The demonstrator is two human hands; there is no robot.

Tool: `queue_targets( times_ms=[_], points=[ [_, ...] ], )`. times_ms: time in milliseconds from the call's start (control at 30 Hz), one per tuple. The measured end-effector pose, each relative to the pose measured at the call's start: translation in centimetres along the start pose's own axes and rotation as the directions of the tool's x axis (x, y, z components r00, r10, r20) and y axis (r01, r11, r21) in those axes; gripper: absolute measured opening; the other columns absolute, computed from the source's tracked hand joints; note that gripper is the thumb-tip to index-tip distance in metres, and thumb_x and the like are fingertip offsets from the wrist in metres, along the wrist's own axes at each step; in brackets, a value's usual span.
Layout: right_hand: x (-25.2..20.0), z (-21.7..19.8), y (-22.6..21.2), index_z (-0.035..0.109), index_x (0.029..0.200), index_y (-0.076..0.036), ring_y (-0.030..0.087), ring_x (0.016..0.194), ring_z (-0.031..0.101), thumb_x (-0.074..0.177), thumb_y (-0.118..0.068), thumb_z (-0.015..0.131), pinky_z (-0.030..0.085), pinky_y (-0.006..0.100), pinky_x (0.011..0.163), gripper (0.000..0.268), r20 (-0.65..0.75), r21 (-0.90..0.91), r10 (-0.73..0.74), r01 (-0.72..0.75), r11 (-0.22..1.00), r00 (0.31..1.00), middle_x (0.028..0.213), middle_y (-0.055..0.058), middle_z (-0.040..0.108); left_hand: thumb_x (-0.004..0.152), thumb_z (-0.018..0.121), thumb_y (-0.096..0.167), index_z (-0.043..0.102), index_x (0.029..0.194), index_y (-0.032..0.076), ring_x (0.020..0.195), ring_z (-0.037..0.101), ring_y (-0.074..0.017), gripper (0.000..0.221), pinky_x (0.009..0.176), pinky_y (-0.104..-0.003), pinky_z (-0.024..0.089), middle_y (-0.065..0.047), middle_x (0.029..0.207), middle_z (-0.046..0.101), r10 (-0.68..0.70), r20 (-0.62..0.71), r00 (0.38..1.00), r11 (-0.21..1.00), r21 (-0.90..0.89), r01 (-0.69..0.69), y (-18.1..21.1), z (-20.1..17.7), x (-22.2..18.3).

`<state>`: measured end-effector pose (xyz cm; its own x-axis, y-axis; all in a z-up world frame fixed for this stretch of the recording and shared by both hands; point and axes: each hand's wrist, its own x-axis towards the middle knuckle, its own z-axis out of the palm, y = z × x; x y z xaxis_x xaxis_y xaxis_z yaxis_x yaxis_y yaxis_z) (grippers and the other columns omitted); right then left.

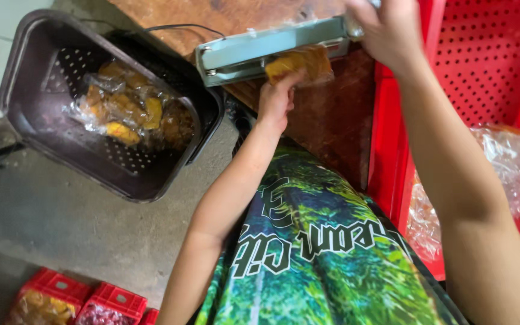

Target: The person places pieces of bread into plastic bags and seals them using an impulse sealer at a packaging station.

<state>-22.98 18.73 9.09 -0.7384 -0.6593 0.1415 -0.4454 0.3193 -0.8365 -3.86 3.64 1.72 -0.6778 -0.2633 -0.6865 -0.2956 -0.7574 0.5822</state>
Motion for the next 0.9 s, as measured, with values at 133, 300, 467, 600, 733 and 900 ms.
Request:
queue_targets(
  times_ms=[133, 300, 467, 600, 733, 900],
  points=[
    [-13.1, -12.3, -1.6, 0.052, 0.141, 0.000, 0.016, 0.109, 0.066, 0.110, 0.002, 0.062, 0.059, 0.031, 0.093, 0.033, -0.232, 0.181, 0.247, -0.207, 0.961, 0.941, 0.124, 0.009, 0.064, 0.086, 0.084, 0.023, 0.071, 0.092, 0.009, 0.056, 0.044, -0.0046, 0.021, 0.048, -0.023, 0.031, 0.004, 0.074, 0.057, -0.018, 0.254, 0.967, 0.971, 0.235, -0.043, 1.2, 0.1, -5.0],
    [-28.6, -18.8, 1.9, 0.061, 0.137, -0.005, 0.021, 0.095, 0.070, 0.076, 0.002, 0.057, 0.054, 0.038, 0.076, 0.062, 0.197, -0.295, 0.823, -0.769, 0.567, 0.532, 0.111, 0.011, 0.076, 0.081, 0.083, 0.012, 0.071, 0.117, 0.006, 0.110, 0.070, -0.0229, 0.038, 0.103, -0.038, 0.055, -0.010, 0.117, 0.073, 0.085, 0.413, 0.907, 0.962, 0.204, -0.183, 2.8, -6.2, -9.9],
    [-34.8, -13.1, 3.6, 0.074, 0.121, -0.007, 0.026, 0.089, 0.076, 0.090, -0.053, 0.074, 0.058, 0.040, 0.078, 0.055, 0.115, -0.555, 0.911, -0.734, 0.390, 0.397, 0.104, 0.012, 0.079, 0.106, 0.066, 0.037, 0.062, 0.093, 0.016, 0.062, 0.044, -0.0120, 0.025, 0.060, -0.028, 0.036, 0.003, 0.072, 0.049, 0.268, -0.228, 0.936, 0.860, -0.382, -0.339, 5.7, -17.6, -11.3],
    [-34.0, -14.2, 3.8, 0.075, 0.117, -0.004, 0.027, 0.081, 0.074, 0.099, -0.052, 0.073, 0.056, 0.039, 0.074, 0.051, -0.085, -0.512, 0.849, -0.754, 0.412, 0.521, 0.095, 0.015, 0.077, 0.097, 0.067, 0.039, 0.064, 0.120, 0.014, 0.063, 0.052, -0.0098, 0.034, 0.056, -0.024, 0.040, 0.003, 0.077, 0.060, 0.225, -0.481, 0.847, 0.854, -0.322, -0.409, 7.6, -18.1, -10.8],
    [-32.7, -15.3, 3.1, 0.075, 0.108, -0.007, 0.023, 0.080, 0.072, 0.096, -0.048, 0.074, 0.055, 0.037, 0.071, 0.043, -0.082, -0.304, 0.937, -0.904, 0.300, 0.338, 0.090, 0.011, 0.077, 0.106, 0.071, 0.034, 0.060, 0.132, 0.010, 0.074, 0.055, -0.0112, 0.036, 0.062, -0.026, 0.042, 0.000, 0.092, 0.063, 0.313, -0.168, 0.935, 0.887, -0.299, -0.351, 7.2, -13.0, -10.0],
    [-32.5, -12.9, 2.9, 0.077, 0.102, -0.004, 0.022, 0.077, 0.065, 0.101, -0.041, 0.077, 0.050, 0.037, 0.070, 0.037, -0.142, -0.357, 0.897, -0.867, 0.349, 0.419, 0.087, 0.013, 0.074, 0.100, 0.076, 0.032, 0.058, 0.137, 0.005, 0.083, 0.060, -0.0147, 0.049, 0.073, -0.026, 0.049, -0.007, 0.100, 0.066, 0.370, 0.430, 0.823, 0.929, -0.156, -0.336, 7.1, -4.8, -11.4]
  ],
)
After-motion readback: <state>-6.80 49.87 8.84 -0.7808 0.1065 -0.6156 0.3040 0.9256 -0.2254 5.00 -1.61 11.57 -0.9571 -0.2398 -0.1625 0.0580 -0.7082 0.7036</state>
